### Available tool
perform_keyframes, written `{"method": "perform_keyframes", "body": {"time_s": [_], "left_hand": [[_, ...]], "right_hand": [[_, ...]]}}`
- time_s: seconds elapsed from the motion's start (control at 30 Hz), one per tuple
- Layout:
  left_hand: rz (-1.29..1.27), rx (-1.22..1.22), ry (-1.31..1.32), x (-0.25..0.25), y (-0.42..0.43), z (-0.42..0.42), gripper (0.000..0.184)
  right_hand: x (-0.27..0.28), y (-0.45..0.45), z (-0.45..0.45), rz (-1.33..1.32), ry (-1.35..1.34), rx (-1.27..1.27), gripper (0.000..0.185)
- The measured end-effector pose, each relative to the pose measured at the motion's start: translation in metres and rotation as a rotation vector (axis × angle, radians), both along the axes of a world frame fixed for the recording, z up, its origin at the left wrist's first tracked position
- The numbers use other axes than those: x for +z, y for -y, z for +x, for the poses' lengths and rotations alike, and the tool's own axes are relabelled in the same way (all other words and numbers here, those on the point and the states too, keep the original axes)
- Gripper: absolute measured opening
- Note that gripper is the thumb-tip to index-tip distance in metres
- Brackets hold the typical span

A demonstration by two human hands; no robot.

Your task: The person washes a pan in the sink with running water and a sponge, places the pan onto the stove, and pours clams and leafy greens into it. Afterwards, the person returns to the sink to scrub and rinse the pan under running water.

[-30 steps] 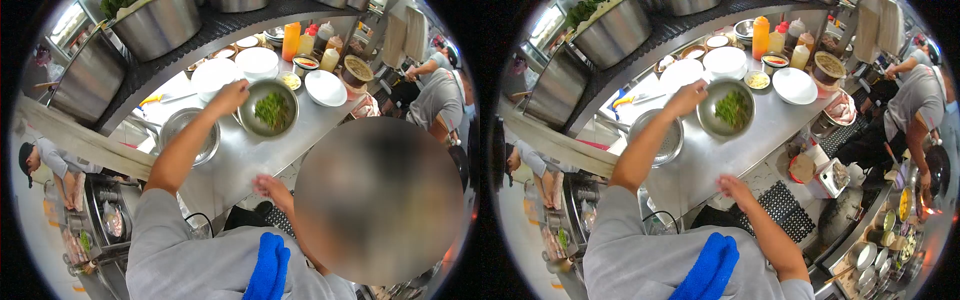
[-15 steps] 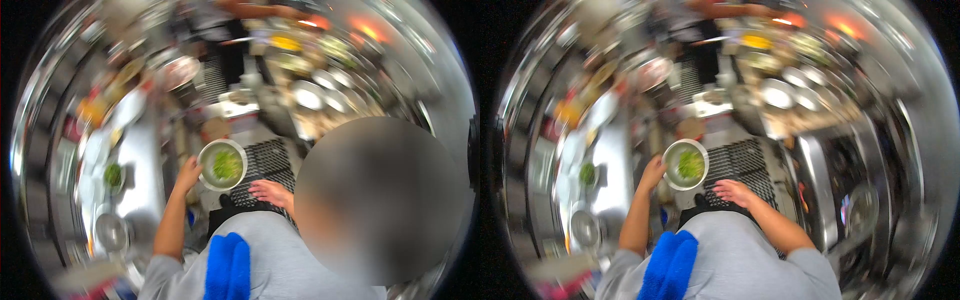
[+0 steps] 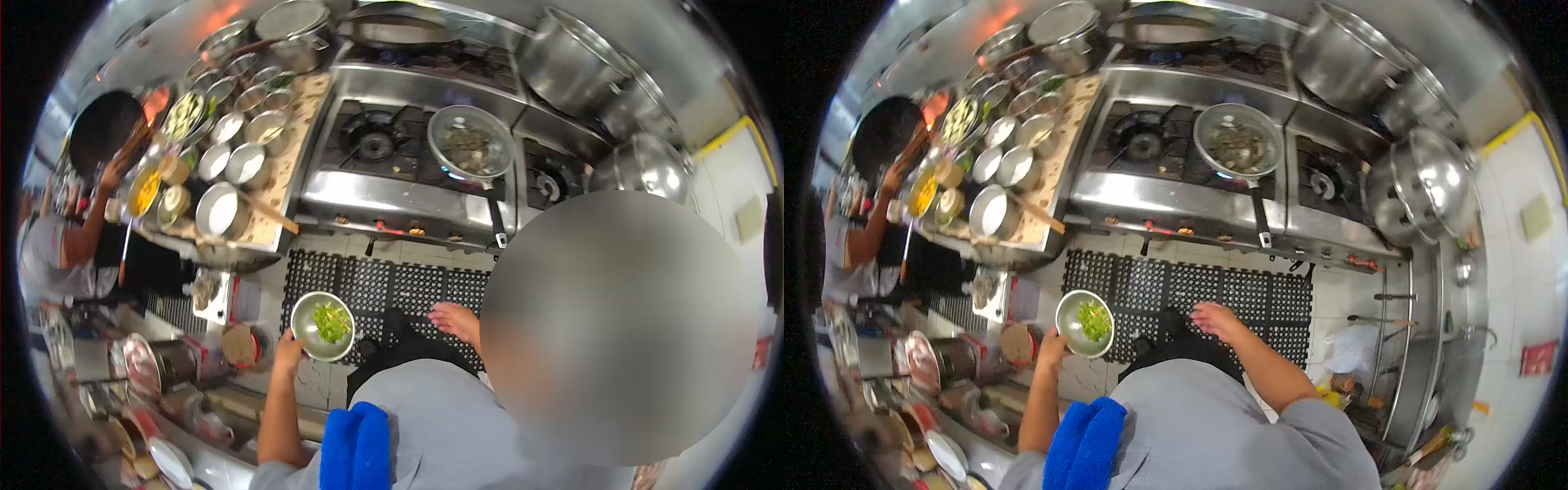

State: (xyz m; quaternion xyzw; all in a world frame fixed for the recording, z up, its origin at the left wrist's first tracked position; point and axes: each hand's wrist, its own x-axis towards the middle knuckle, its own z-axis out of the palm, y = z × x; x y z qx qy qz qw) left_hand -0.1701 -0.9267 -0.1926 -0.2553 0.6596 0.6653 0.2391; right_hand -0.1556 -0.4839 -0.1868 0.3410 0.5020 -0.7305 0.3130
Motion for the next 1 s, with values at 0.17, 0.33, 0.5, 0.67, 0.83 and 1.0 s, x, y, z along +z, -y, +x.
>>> {"method": "perform_keyframes", "body": {"time_s": [0.17,0.33,0.5,0.67,0.83,1.0], "left_hand": [[0.15,0.448,-0.025,0.005,0.034,0.041,0.029],[0.195,1.071,-0.301,0.05,0.052,0.136,0.044],[0.129,1.556,-0.55,0.069,0.008,0.266,0.034],[0.148,2.036,-0.634,0.06,-0.042,0.373,0.034],[0.338,1.819,-0.871,-0.022,-0.003,0.478,0.03],[0.218,1.148,-0.553,-0.027,-0.025,0.394,0.059]], "right_hand": [[-0.071,-0.071,0.09,0.058,0.119,0.09,0.019],[-0.136,-0.149,0.11,0.25,0.147,0.538,0.018],[-0.148,-0.239,0.092,0.404,0.093,0.607,0.018],[-0.156,-0.339,0.061,0.479,0.025,0.5,0.018],[-0.14,-0.397,0.076,0.508,-0.047,0.546,0.019],[-0.177,-0.389,0.124,0.176,-0.259,0.564,0.027]]}}
